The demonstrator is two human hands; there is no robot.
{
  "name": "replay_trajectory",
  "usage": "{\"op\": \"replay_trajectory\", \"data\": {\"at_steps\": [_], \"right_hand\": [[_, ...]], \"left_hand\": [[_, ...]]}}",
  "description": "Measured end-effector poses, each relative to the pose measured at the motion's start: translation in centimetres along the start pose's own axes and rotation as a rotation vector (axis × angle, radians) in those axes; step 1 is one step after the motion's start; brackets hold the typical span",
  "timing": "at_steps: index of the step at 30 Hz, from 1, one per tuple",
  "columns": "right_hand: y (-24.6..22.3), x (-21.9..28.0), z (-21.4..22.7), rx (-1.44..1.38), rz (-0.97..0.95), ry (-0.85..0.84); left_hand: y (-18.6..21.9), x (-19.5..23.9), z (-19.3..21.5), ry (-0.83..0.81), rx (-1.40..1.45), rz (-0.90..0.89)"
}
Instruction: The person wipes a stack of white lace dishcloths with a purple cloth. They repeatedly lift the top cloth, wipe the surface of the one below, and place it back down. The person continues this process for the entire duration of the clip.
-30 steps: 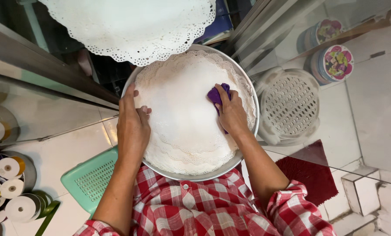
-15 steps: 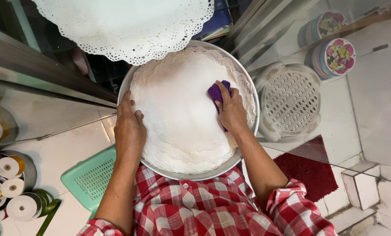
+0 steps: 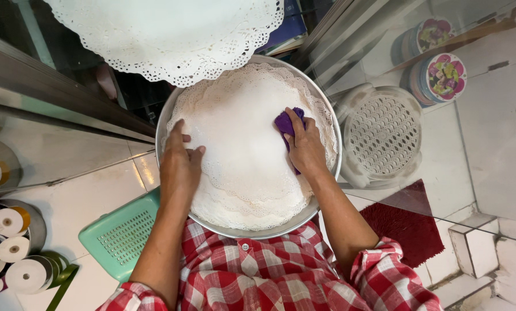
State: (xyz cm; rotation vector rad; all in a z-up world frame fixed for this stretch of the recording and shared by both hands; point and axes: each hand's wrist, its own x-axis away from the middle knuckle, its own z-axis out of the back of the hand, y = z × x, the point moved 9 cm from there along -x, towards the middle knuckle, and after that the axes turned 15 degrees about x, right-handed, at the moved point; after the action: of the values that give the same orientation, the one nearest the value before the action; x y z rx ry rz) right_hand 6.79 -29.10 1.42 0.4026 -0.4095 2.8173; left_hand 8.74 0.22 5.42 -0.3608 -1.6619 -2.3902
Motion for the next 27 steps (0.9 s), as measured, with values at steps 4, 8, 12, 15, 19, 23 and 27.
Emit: {"op": "replay_trajectory", "data": {"at_steps": [4, 8, 12, 15, 19, 23, 27], "right_hand": [[0.2, -0.1, -0.1, -0.006, -0.004, 0.001], [0.9, -0.5, -0.3, -0.049, 0.015, 0.058], [-1.5, 0.6, 3.3, -0.021, 0.11, 0.194], [-4.2, 1.0, 4.4, -0.15, 0.179, 0.195], [-8.8, 2.6, 3.4, -0.175, 0.26, 0.122], [-12.7, 5.3, -1.2, -0.19, 0.376, -0.113], [-13.4, 5.5, -3.6, -0.071, 0.45, -0.214]], "left_hand": [[-0.6, -0.7, -1.2, -0.029, -0.13, -0.118], [2.5, 0.7, -0.8, -0.016, 0.024, -0.251], [2.7, 1.5, 0.1, 0.036, 0.255, -0.272], [-0.7, 0.5, -0.2, 0.022, 0.257, -0.149], [-5.1, -1.8, -1.9, -0.019, 0.24, -0.042], [-8.0, -2.7, -3.2, -0.059, 0.125, 0.031], [-7.9, -2.0, -2.7, -0.045, 0.12, 0.072]]}}
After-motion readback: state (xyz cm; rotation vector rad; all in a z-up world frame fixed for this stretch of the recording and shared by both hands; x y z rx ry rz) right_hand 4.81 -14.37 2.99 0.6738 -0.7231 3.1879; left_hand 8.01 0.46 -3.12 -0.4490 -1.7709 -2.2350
